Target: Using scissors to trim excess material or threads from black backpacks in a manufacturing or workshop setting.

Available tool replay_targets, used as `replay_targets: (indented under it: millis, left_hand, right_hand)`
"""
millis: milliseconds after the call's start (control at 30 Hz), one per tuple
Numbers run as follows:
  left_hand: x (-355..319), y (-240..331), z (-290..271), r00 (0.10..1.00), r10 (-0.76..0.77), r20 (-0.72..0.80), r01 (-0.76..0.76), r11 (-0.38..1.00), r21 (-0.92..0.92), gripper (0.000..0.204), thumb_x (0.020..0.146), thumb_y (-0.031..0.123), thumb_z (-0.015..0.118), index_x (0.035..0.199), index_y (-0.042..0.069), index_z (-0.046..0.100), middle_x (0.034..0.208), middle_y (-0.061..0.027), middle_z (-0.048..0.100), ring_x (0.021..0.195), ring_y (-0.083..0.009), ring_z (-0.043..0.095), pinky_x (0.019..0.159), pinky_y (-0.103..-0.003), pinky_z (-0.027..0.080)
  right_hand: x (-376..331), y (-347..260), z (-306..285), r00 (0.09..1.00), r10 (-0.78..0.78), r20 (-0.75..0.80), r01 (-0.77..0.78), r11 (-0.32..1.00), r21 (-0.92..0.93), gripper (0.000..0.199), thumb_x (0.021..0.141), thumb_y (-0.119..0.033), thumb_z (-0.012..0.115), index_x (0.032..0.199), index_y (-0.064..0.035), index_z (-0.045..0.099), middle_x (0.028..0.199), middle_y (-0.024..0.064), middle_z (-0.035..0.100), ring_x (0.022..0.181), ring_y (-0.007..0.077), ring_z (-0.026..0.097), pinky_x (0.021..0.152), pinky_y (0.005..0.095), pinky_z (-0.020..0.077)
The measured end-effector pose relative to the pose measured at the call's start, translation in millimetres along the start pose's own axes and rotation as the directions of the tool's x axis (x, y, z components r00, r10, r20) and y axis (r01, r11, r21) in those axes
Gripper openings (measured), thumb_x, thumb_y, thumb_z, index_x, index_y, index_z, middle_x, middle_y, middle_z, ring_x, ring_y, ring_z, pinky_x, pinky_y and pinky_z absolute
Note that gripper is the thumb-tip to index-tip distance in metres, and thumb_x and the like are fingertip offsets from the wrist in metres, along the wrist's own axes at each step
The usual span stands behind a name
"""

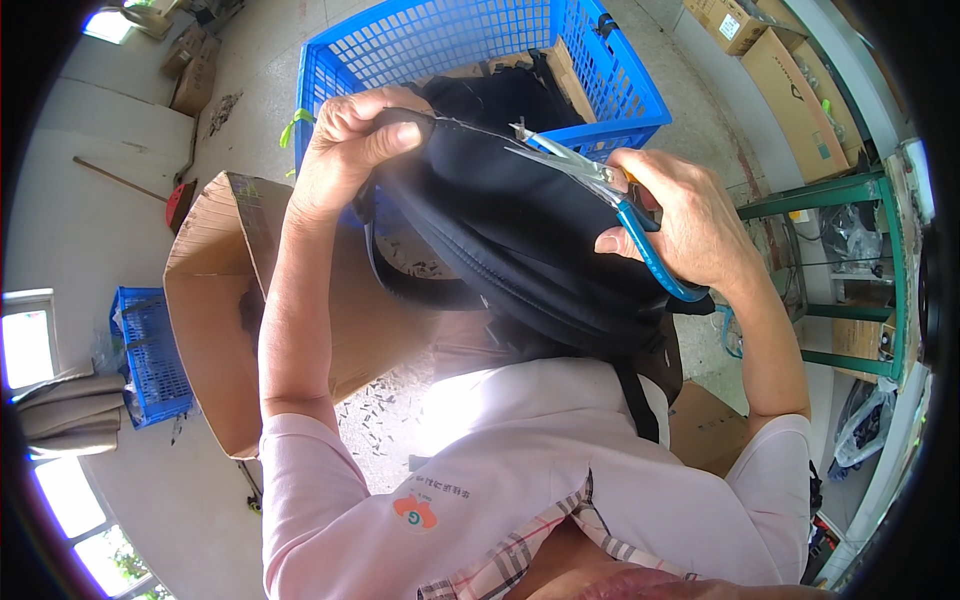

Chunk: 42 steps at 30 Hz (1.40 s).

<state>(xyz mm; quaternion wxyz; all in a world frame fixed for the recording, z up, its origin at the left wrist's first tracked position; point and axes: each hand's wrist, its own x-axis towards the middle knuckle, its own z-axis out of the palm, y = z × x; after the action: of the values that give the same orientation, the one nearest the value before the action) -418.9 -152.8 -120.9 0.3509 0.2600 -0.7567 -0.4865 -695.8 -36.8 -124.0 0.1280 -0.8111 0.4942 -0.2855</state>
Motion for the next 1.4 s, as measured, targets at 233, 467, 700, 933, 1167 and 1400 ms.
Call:
replay_targets:
  millis: [233, 467, 700, 933, 1167, 1400]
  left_hand:
    - [2, 1, 5, 1.0, 0.003, 0.001, -0.003, 1.0, 0.028, 0.018, 0.073, 0.016, 0.066, 0.086, 0.004, 0.063, 0.077, -0.0002, 0.06, 0.073, -0.0095, 0.053, 0.07, -0.022, 0.041]
    - [7, 2, 9, 0.999, -0.053, 0.009, 0.053, 0.999, 0.005, 0.018, 0.074, 0.014, 0.065, 0.087, 0.001, 0.062, 0.076, -0.0005, 0.059, 0.072, -0.0097, 0.053, 0.07, -0.021, 0.041]
    - [15, 11, 19, 0.998, -0.044, 0.042, 0.044, 0.999, 0.002, 0.022, 0.073, 0.017, 0.065, 0.086, -0.001, 0.062, 0.078, -0.0037, 0.059, 0.074, -0.0105, 0.053, 0.071, -0.022, 0.041]
    - [41, 18, 38, 0.998, -0.016, 0.066, 0.003, 0.982, 0.191, 0.032, 0.073, 0.025, 0.065, 0.091, -0.001, 0.06, 0.08, -0.0042, 0.06, 0.076, -0.0119, 0.054, 0.075, -0.024, 0.042]
    - [41, -7, 36, 0.987, -0.144, 0.065, 0.15, 0.984, -0.101, 0.025, 0.077, 0.021, 0.063, 0.09, 0.0, 0.06, 0.08, -0.0026, 0.06, 0.072, -0.009, 0.053, 0.068, -0.024, 0.044]
    - [58, 12, 68, 0.986, -0.126, -0.106, 0.124, 0.992, -0.025, 0.019, 0.079, 0.015, 0.061, 0.087, -0.002, 0.061, 0.071, -0.0004, 0.058, 0.063, -0.0053, 0.05, 0.059, -0.021, 0.043]
  right_hand:
    - [-3, 6, 4, 1.0, -0.029, 0.01, 0.028, 0.998, 0.047, 0.044, 0.064, -0.039, 0.071, 0.08, -0.0027, 0.052, 0.061, 0.0086, 0.055, 0.05, 0.0203, 0.054, 0.049, 0.0312, 0.0425]
    - [-10, 5, 17, 0.998, 0.02, -0.067, -0.004, 0.975, 0.224, 0.038, 0.066, -0.029, 0.072, 0.078, 0.0004, 0.052, 0.056, 0.0077, 0.053, 0.046, 0.0158, 0.051, 0.045, 0.0259, 0.0401]
    - [-15, 9, 17, 0.976, 0.215, 0.039, -0.217, 0.938, 0.269, 0.039, 0.067, -0.027, 0.073, 0.086, 0.0015, 0.054, 0.055, 0.0048, 0.049, 0.049, 0.0091, 0.045, 0.048, 0.0227, 0.0385]
    - [-13, 24, 19, 0.953, 0.298, 0.059, -0.278, 0.78, 0.561, 0.038, 0.067, -0.017, 0.073, 0.096, 0.0003, 0.054, 0.071, -0.0014, 0.051, 0.064, 0.0055, 0.045, 0.059, 0.0213, 0.0404]
    - [-42, 23, 17, 0.915, 0.402, -0.014, -0.322, 0.752, 0.576, 0.034, 0.068, -0.014, 0.072, 0.095, -0.0011, 0.055, 0.065, -0.0026, 0.046, 0.061, 0.0056, 0.041, 0.057, 0.0208, 0.0358]
    - [-57, 14, -7, 0.904, 0.379, -0.199, -0.281, 0.875, 0.394, 0.052, 0.065, -0.023, 0.074, 0.104, -0.0001, 0.049, 0.069, 0.0012, 0.047, 0.058, 0.0081, 0.042, 0.054, 0.0214, 0.0387]
